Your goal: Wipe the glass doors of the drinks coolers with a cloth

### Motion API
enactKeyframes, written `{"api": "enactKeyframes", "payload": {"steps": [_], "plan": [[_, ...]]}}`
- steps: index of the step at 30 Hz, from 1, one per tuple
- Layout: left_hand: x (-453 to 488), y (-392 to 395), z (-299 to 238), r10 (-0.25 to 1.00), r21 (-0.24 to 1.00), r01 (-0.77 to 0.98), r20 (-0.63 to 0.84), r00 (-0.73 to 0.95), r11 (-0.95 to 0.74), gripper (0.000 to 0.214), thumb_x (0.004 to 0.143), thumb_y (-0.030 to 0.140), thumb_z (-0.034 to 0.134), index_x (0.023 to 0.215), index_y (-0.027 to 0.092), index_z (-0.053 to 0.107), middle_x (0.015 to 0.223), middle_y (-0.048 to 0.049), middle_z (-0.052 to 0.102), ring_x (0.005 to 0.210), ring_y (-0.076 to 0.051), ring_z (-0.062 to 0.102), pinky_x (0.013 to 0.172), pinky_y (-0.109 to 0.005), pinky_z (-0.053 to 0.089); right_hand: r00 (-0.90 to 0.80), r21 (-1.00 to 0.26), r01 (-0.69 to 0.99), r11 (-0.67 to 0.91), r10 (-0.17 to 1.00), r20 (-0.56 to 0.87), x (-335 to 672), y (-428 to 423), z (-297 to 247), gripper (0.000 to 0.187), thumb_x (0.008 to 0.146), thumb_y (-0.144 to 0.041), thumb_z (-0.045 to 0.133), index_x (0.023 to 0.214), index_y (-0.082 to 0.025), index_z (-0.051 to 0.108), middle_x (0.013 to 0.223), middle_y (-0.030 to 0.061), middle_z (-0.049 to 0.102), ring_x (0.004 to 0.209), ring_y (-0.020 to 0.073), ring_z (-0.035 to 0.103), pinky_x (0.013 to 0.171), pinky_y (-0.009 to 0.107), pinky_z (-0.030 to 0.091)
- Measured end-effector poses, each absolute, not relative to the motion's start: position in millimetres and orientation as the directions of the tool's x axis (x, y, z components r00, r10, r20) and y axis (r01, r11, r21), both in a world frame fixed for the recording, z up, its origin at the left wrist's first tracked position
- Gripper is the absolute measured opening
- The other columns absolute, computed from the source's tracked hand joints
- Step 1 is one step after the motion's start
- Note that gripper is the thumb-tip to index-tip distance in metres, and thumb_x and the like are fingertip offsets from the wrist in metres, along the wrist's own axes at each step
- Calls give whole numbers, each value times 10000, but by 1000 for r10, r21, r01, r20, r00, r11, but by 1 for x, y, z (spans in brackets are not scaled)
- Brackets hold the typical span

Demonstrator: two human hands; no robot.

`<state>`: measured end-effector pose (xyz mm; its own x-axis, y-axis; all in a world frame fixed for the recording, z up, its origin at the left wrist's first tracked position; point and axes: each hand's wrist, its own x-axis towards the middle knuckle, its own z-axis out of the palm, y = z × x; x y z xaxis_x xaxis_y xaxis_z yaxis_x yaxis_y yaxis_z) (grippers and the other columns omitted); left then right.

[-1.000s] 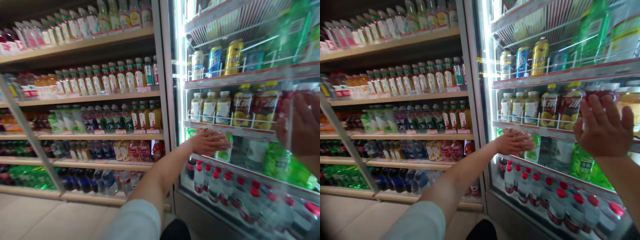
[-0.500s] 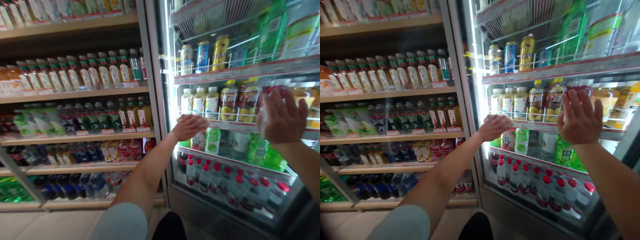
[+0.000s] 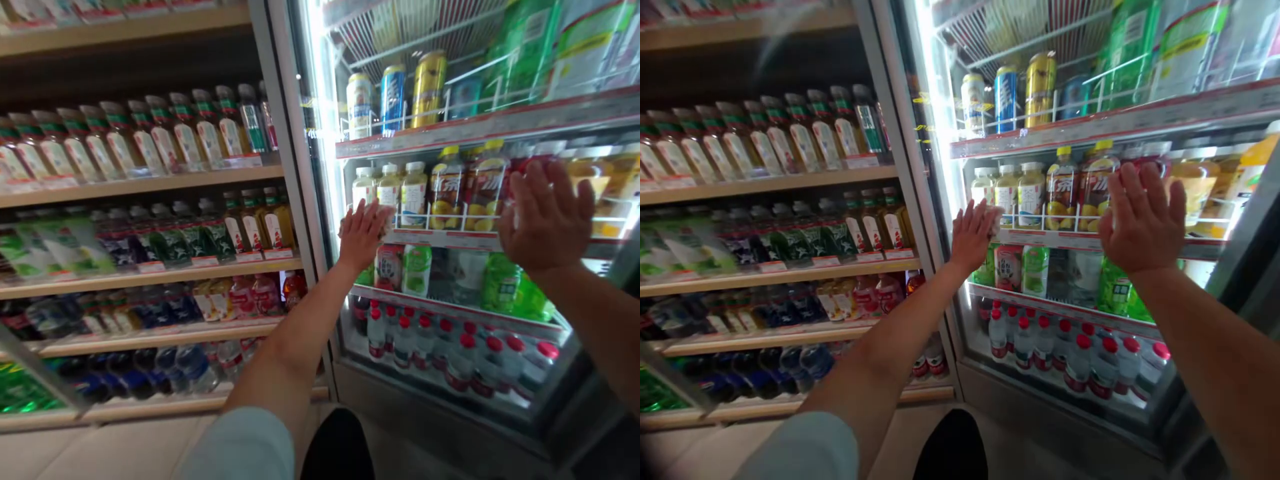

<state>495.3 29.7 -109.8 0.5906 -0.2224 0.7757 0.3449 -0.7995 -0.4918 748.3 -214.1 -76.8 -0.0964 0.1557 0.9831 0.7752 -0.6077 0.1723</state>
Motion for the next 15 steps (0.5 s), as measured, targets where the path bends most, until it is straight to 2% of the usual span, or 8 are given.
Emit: {"api": "enactKeyframes", "payload": {"steps": [2,5,6,8,10,12,13,15], "plan": [[501,19,-120,-246,-513,314,755,608,-799,636,1013,194,461,1620,132,281,1662,-190,235,1563,-365,126,1248,-660,155,-65,154,777,-611,166,984,746,-215,-76,618,989,-409,341,1557,-187,443,1585,92,436,1555,229,256,1254,487,182],[504,6,-131,-427,-664,106,586,689,-740,554,1016,283,523,1545,410,417,1641,83,340,1557,-184,211,1282,-382,245,-84,158,799,-580,153,985,741,-216,-76,622,1000,-409,281,1565,-197,431,1599,72,415,1561,217,244,1265,482,171],[505,5,-130,-453,-682,76,561,693,-728,543,1019,275,525,1520,461,431,1623,133,360,1551,-149,224,1280,-343,243,-83,157,802,-577,153,985,739,-217,-76,623,1000,-407,268,1566,-200,428,1604,65,408,1564,210,237,1267,479,171],[508,7,-119,-409,-641,142,628,662,-754,563,1028,218,493,1549,415,408,1630,87,358,1558,-186,206,1296,-419,205,-64,150,796,-586,165,984,736,-218,-75,622,999,-406,266,1559,-198,438,1607,59,404,1566,205,228,1266,478,179],[514,10,-108,-284,-519,285,761,583,-805,601,1036,177,434,1619,248,307,1663,-68,287,1570,-296,140,1280,-579,165,-51,149,791,-593,179,983,734,-219,-74,619,1001,-408,274,1556,-190,441,1609,58,399,1567,204,225,1269,475,181],[520,8,-108,-197,-422,370,836,513,-828,646,1031,165,405,1641,114,199,1670,-183,199,1563,-377,78,1239,-669,175,-64,157,801,-577,177,982,733,-220,-74,616,1008,-406,271,1560,-186,433,1612,57,393,1568,207,225,1272,478,174],[522,4,-113,-202,-424,366,836,510,-829,661,1024,159,410,1643,110,185,1672,-184,191,1562,-376,77,1236,-652,206,-71,161,809,-566,177,982,732,-220,-74,616,1011,-404,270,1565,-183,425,1616,59,386,1568,212,223,1273,482,169],[524,-5,-128,-312,-530,267,760,570,-805,661,1011,169,457,1636,253,256,1676,-54,250,1569,-276,141,1256,-485,280,-62,156,819,-552,185,981,731,-221,-74,614,1014,-397,281,1573,-179,409,1626,64,368,1570,223,218,1275,495,156]]}}
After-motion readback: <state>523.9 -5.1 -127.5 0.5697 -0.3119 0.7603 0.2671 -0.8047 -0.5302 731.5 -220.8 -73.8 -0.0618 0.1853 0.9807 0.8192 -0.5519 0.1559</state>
